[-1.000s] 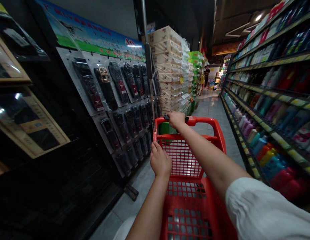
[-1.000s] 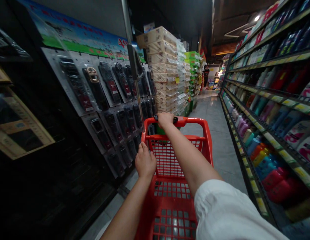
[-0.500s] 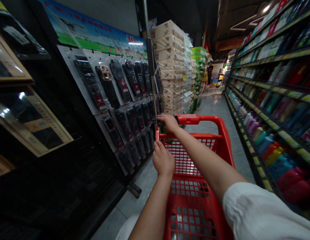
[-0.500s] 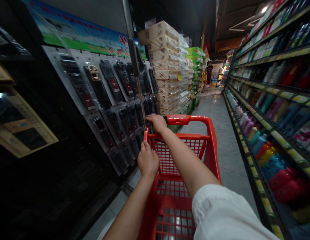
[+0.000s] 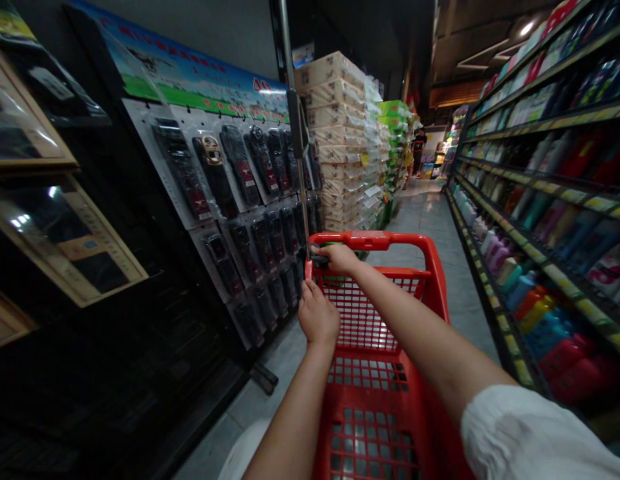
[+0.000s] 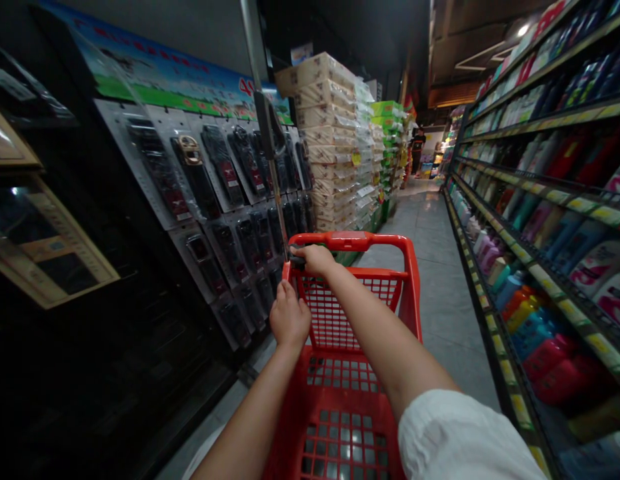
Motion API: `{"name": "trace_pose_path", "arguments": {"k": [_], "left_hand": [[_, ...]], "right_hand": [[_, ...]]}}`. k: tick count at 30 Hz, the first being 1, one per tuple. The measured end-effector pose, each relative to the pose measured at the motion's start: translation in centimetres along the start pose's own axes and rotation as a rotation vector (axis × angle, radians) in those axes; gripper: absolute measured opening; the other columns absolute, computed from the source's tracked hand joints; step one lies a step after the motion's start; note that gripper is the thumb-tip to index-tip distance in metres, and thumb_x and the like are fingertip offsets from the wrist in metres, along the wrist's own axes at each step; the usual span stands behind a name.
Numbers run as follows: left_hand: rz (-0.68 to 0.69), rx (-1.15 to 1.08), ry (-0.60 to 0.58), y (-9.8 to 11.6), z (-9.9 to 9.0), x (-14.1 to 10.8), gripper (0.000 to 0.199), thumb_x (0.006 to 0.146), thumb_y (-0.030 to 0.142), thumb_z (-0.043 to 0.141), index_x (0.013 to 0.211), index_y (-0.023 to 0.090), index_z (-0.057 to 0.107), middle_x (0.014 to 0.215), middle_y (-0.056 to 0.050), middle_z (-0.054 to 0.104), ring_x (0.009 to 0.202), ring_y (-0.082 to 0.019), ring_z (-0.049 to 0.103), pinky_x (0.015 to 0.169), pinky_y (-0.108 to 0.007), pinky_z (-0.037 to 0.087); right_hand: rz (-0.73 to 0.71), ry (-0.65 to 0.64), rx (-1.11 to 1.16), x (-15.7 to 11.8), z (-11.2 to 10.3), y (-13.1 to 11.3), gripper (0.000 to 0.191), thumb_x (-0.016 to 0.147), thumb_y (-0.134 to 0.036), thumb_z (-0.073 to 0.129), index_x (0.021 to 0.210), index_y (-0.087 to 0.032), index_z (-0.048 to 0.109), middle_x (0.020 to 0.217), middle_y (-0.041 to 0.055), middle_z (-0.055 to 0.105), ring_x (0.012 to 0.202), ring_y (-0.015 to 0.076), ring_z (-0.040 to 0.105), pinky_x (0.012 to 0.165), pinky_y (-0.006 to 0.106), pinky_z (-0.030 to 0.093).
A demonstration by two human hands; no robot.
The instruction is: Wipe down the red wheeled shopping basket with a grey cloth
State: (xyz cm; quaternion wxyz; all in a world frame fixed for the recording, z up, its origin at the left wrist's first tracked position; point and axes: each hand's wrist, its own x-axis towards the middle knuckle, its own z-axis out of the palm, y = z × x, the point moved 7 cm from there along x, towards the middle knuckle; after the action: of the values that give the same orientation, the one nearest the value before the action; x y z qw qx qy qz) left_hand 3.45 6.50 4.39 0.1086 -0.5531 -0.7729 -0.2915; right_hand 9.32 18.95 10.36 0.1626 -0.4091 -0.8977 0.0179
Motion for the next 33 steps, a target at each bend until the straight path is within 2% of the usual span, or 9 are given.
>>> {"name": "trace_pose_path", "arguments": {"k": [5, 10, 16, 20, 22, 23, 26, 29, 33], "left_hand": [[0.014, 0.023, 0.01, 0.0, 0.2, 0.1, 0.061, 0.084, 0.01, 0.048, 0.144, -0.003, 0.045, 0.146, -0.027, 0.049, 0.12, -0.031, 0.062, 0.098, -0.039, 0.053], [0.016, 0.02, 0.012, -0.3, 0.3, 0.2, 0.06, 0.086, 0.011, 0.048, 0.144, -0.002, 0.045, 0.146, -0.026, 0.05, 0.119, -0.031, 0.063, 0.098, -0.038, 0.053], [0.029, 0.009, 0.026, 0.0, 0.0, 0.1, 0.06, 0.085, 0.012, 0.047, 0.143, -0.003, 0.045, 0.145, -0.027, 0.051, 0.123, -0.032, 0.06, 0.099, -0.04, 0.052], [0.011, 0.004, 0.029, 0.2, -0.2, 0.0, 0.06, 0.085, 0.011, 0.047, 0.143, -0.003, 0.045, 0.145, -0.027, 0.051, 0.121, -0.032, 0.062, 0.098, -0.04, 0.053], [0.014, 0.001, 0.019, 0.3, -0.2, 0.0, 0.061, 0.085, 0.012, 0.047, 0.143, -0.005, 0.044, 0.146, -0.028, 0.05, 0.124, -0.032, 0.06, 0.1, -0.04, 0.052], [0.016, 0.0, 0.012, 0.3, -0.2, 0.0, 0.061, 0.085, 0.012, 0.047, 0.144, -0.006, 0.043, 0.146, -0.028, 0.049, 0.126, -0.032, 0.058, 0.1, -0.04, 0.052], [0.012, 0.006, 0.0, 0.3, -0.1, -0.1, 0.061, 0.085, 0.012, 0.047, 0.144, -0.006, 0.043, 0.146, -0.028, 0.049, 0.126, -0.032, 0.058, 0.101, -0.04, 0.051], [0.0, 0.009, 0.011, 0.2, -0.2, -0.1, 0.06, 0.085, 0.012, 0.048, 0.143, -0.003, 0.045, 0.146, -0.027, 0.05, 0.122, -0.031, 0.061, 0.1, -0.039, 0.052], [-0.008, 0.004, 0.01, 0.1, -0.1, -0.1, 0.061, 0.084, 0.011, 0.049, 0.143, -0.003, 0.045, 0.146, -0.026, 0.05, 0.119, -0.03, 0.063, 0.098, -0.038, 0.052]], "right_hand": [[-0.07, -0.107, -0.266, -2.7, -0.4, -1.5, 0.035, 0.096, -0.025, 0.049, 0.125, -0.028, 0.069, 0.112, 0.0092, 0.074, 0.103, 0.0265, 0.069, 0.084, 0.032, 0.051], [-0.098, -0.075, -0.334, -5.6, -0.6, -1.3, 0.041, 0.101, -0.027, 0.039, 0.135, -0.034, 0.06, 0.121, 0.0091, 0.07, 0.104, 0.0265, 0.066, 0.081, 0.034, 0.049], [0.004, -0.026, -0.315, -8.8, -2.7, 3.2, 0.043, 0.095, -0.021, 0.048, 0.133, -0.034, 0.063, 0.12, 0.0063, 0.07, 0.105, 0.0252, 0.065, 0.082, 0.033, 0.048], [0.188, 0.26, -0.302, -9.5, -7.7, 7.6, 0.052, 0.091, -0.015, 0.048, 0.139, -0.032, 0.058, 0.134, 0.0053, 0.063, 0.113, 0.0246, 0.062, 0.088, 0.033, 0.048], [0.316, 0.38, -0.293, -9.5, -9.4, 9.8, 0.057, 0.09, -0.013, 0.046, 0.144, -0.031, 0.051, 0.139, 0.0065, 0.06, 0.114, 0.0251, 0.061, 0.091, 0.033, 0.048], [0.38, 0.378, -0.278, -9.1, -9.6, 10.8, 0.058, 0.089, -0.014, 0.047, 0.145, -0.031, 0.05, 0.138, 0.007, 0.061, 0.114, 0.0254, 0.062, 0.091, 0.034, 0.048], [0.53, 0.237, -0.203, -7.4, -8.1, 12.6, 0.057, 0.088, -0.015, 0.048, 0.142, -0.03, 0.052, 0.13, 0.0083, 0.066, 0.109, 0.0259, 0.065, 0.088, 0.033, 0.05], [0.571, 0.182, -0.179, -5.1, -6.6, 11.7, 0.048, 0.089, -0.017, 0.046, 0.134, -0.027, 0.06, 0.122, 0.0102, 0.07, 0.108, 0.0269, 0.066, 0.087, 0.035, 0.05], [0.52, 0.163, -0.199, -1.7, -5.6, 8.2, 0.037, 0.091, -0.023, 0.047, 0.123, -0.026, 0.066, 0.118, 0.0122, 0.071, 0.106, 0.0288, 0.067, 0.087, 0.039, 0.05]]}}
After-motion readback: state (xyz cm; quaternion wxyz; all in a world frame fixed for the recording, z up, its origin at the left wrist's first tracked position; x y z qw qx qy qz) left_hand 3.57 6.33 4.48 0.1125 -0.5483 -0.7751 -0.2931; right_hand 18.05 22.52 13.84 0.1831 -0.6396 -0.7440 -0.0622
